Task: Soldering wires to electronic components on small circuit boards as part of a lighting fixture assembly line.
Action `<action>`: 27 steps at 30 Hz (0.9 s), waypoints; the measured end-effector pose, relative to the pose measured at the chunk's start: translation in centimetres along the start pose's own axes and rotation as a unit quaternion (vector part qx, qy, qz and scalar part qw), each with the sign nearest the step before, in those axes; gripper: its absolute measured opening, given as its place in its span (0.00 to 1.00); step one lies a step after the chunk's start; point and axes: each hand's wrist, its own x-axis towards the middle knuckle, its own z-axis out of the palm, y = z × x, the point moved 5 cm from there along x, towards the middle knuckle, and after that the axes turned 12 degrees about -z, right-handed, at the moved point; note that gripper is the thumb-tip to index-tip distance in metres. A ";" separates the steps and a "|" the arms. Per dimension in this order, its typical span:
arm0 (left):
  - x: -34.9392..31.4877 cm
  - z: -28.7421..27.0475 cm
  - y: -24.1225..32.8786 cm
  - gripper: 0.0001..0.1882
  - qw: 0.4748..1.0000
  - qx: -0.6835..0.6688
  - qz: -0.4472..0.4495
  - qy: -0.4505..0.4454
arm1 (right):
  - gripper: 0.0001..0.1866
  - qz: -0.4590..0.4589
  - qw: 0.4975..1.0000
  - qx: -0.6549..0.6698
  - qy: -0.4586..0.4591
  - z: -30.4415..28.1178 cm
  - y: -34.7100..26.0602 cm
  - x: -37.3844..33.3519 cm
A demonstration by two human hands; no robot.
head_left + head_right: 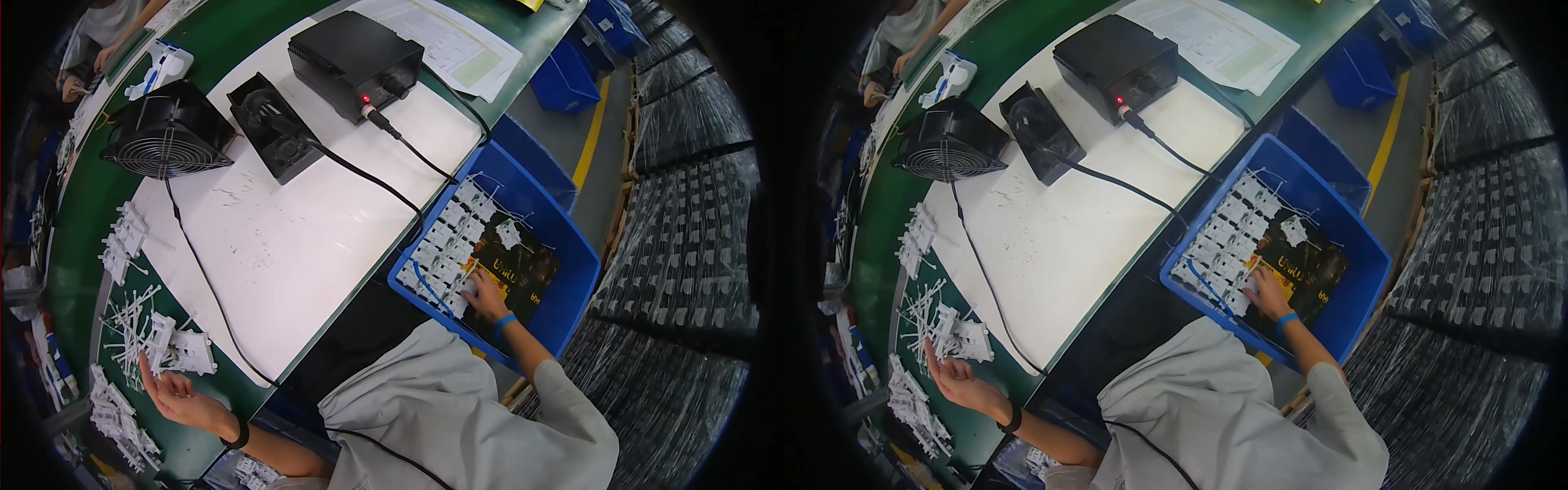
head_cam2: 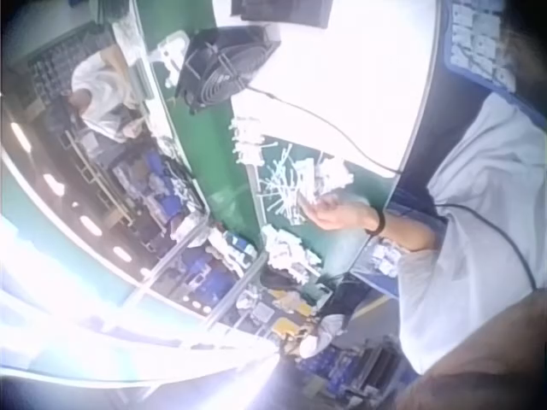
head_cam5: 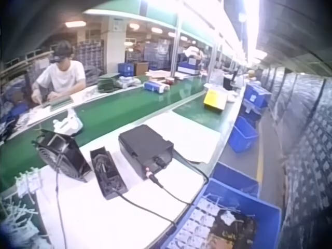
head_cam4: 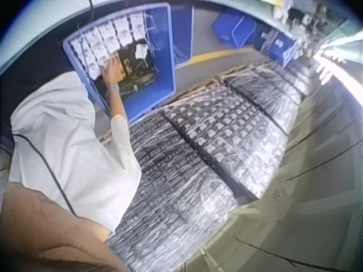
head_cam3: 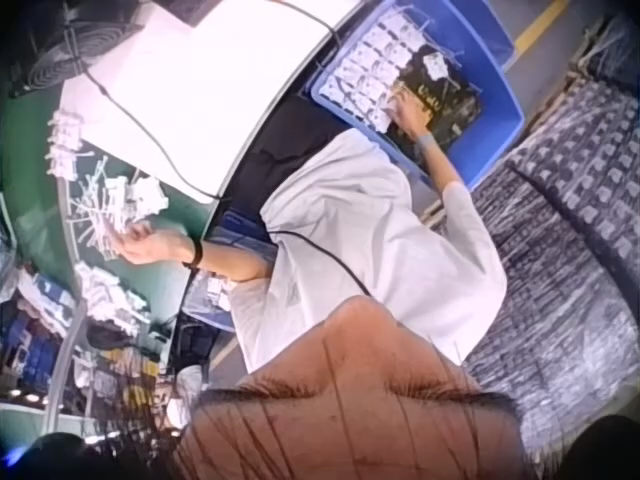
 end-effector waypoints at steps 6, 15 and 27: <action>-0.1 0.0 0.1 0.25 1.000 -0.006 -0.004 0.005 | 0.11 0.100 0.980 -0.113 0.132 -2.1 4.7 1.1; 0.1 0.1 -0.2 0.26 1.000 0.000 -0.004 0.000 | 0.34 0.253 0.931 -0.230 0.126 -4.0 13.3 4.4; -0.1 -0.1 0.1 0.26 1.000 0.006 0.001 0.029 | 0.35 0.230 0.954 -0.189 0.033 -3.4 12.4 -4.0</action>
